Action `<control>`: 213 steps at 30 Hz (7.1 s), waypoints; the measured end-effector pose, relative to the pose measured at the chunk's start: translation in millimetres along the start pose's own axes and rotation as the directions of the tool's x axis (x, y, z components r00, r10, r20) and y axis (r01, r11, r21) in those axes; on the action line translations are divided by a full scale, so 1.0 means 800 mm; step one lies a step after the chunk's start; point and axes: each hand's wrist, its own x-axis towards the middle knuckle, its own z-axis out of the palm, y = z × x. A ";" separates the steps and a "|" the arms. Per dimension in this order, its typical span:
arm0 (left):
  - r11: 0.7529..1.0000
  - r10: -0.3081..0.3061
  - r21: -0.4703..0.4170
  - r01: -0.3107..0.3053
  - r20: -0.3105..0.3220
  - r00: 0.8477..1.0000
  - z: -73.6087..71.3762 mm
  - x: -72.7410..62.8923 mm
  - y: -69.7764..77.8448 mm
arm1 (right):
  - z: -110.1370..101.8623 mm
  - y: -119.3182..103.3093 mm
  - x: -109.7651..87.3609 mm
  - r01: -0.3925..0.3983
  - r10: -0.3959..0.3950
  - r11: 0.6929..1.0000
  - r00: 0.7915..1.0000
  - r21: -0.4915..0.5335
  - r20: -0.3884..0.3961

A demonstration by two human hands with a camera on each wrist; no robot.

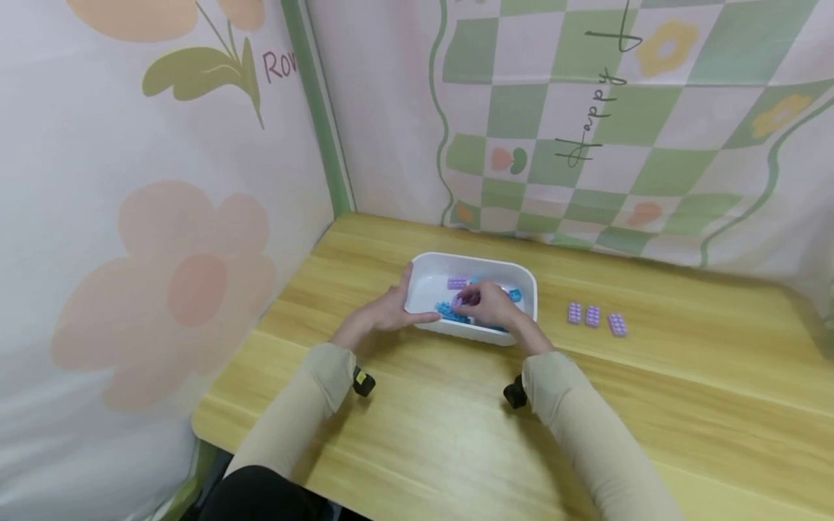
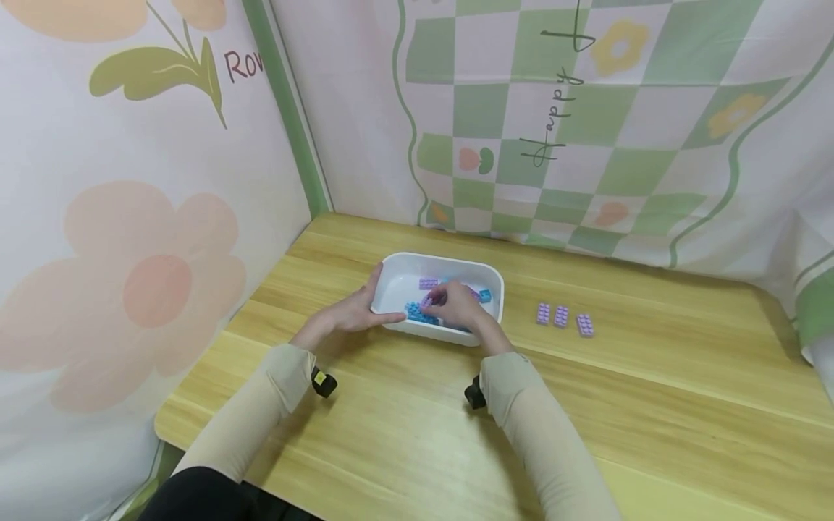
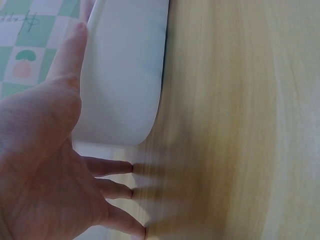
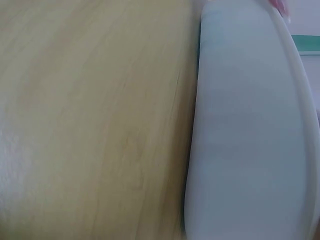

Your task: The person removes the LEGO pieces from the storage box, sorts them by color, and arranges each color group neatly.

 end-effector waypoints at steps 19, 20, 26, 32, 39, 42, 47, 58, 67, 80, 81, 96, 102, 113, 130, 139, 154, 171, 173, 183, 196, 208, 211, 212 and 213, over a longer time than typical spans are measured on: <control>0.999 0.023 -0.022 -0.024 -0.022 0.999 0.004 0.002 -0.001 | -0.064 -0.015 -0.054 0.202 -0.194 0.979 0.957 0.020 -0.215; 1.000 0.023 -0.020 -0.024 -0.026 0.999 0.004 0.002 -0.002 | -0.073 -0.014 -0.062 0.195 -0.187 0.981 0.957 0.013 -0.223; 1.000 0.010 -0.008 -0.010 -0.006 1.000 0.001 0.000 -0.001 | -0.118 0.006 -0.107 0.151 -0.144 0.989 0.946 -0.001 -0.290; 1.000 -0.013 -0.017 0.013 -0.010 1.000 0.001 -0.003 -0.001 | -0.148 0.042 -0.142 0.098 -0.105 0.995 0.933 -0.036 -0.343; 1.000 0.005 -0.026 -0.006 -0.011 1.000 0.002 -0.004 0.000 | -0.164 0.090 -0.176 0.040 -0.076 0.994 0.928 -0.106 -0.365; 0.999 0.022 -0.029 -0.023 -0.013 1.000 0.003 -0.003 0.001 | -0.169 0.112 -0.190 0.012 -0.065 0.990 0.922 -0.139 -0.381; 0.998 0.041 -0.037 -0.042 -0.026 0.999 0.002 -0.002 0.000 | -0.180 0.149 -0.207 -0.045 -0.026 0.983 0.925 -0.178 -0.379; 0.996 0.076 -0.038 -0.077 -0.029 0.997 0.002 -0.001 -0.003 | -0.189 0.196 -0.229 -0.167 0.092 0.956 0.951 -0.242 -0.295; 0.999 0.044 -0.009 -0.044 -0.050 0.998 0.006 0.001 -0.003 | -0.172 0.218 -0.229 -0.147 0.056 0.956 0.941 -0.254 -0.333; 0.997 -0.009 0.071 0.012 -0.044 0.999 0.004 -0.003 0.004 | -0.160 0.224 -0.229 -0.100 -0.006 0.960 0.925 -0.261 -0.379; 0.997 -0.011 0.075 0.014 -0.042 0.999 0.004 -0.003 0.004 | -0.160 0.223 -0.229 -0.104 0.000 0.961 0.928 -0.257 -0.374; 0.997 -0.020 0.078 0.023 -0.043 0.999 0.004 -0.004 0.003 | -0.152 0.145 -0.204 -0.046 -0.064 0.970 0.897 -0.238 -0.436; 0.998 -0.030 0.055 0.033 -0.042 0.999 0.003 -0.007 0.004 | -0.138 0.091 -0.173 0.064 -0.148 0.979 0.870 -0.191 -0.470; 0.999 -0.012 0.048 0.013 -0.028 1.000 0.004 -0.002 -0.002 | -0.096 0.034 -0.116 0.146 -0.211 0.973 0.873 -0.177 -0.439; 0.999 0.020 0.028 -0.019 -0.037 0.999 0.004 -0.003 0.000 | -0.022 -0.007 -0.034 0.242 -0.270 0.962 0.910 -0.125 -0.316; 0.999 0.038 0.026 -0.037 -0.052 0.998 0.003 -0.004 -0.001 | 0.011 0.012 0.007 0.252 -0.298 0.951 0.906 -0.182 -0.302; 0.998 0.060 -0.013 -0.061 -0.050 0.997 0.002 0.001 -0.001 | 0.014 0.001 0.022 0.090 -0.149 0.958 0.967 -0.273 -0.205; 0.999 0.038 -0.013 -0.039 -0.036 0.999 0.004 0.001 -0.003 | 0.015 0.001 0.019 0.057 -0.089 0.944 0.992 -0.325 -0.085; 0.999 0.044 -0.016 -0.045 -0.039 0.998 0.003 0.002 -0.002 | 0.015 0.002 0.019 0.063 -0.097 0.946 0.991 -0.319 -0.093; 0.998 0.066 -0.016 -0.067 -0.044 0.997 0.002 0.002 -0.002 | 0.016 -0.001 0.016 0.112 -0.166 0.954 0.969 -0.277 -0.181; 0.997 0.070 -0.023 -0.071 -0.041 0.997 0.005 0.001 -0.004 | 0.014 -0.008 0.007 0.142 -0.191 0.971 0.945 -0.193 -0.265; 0.997 0.068 -0.029 -0.069 -0.039 0.997 0.004 -0.001 -0.003 | -0.016 -0.016 -0.020 0.286 -0.374 0.912 0.874 -0.294 -0.310; 0.997 0.078 -0.025 -0.079 -0.044 0.996 0.004 0.000 -0.003 | -0.024 -0.017 -0.032 0.296 -0.390 0.904 0.868 -0.309 -0.308; 0.996 0.081 -0.024 -0.082 -0.044 0.996 0.004 0.000 -0.003 | -0.025 -0.017 -0.036 0.296 -0.394 0.900 0.867 -0.320 -0.307; 0.996 0.081 -0.019 -0.082 -0.044 0.996 0.004 0.000 -0.002 | -0.027 -0.017 -0.040 0.297 -0.399 0.896 0.865 -0.332 -0.305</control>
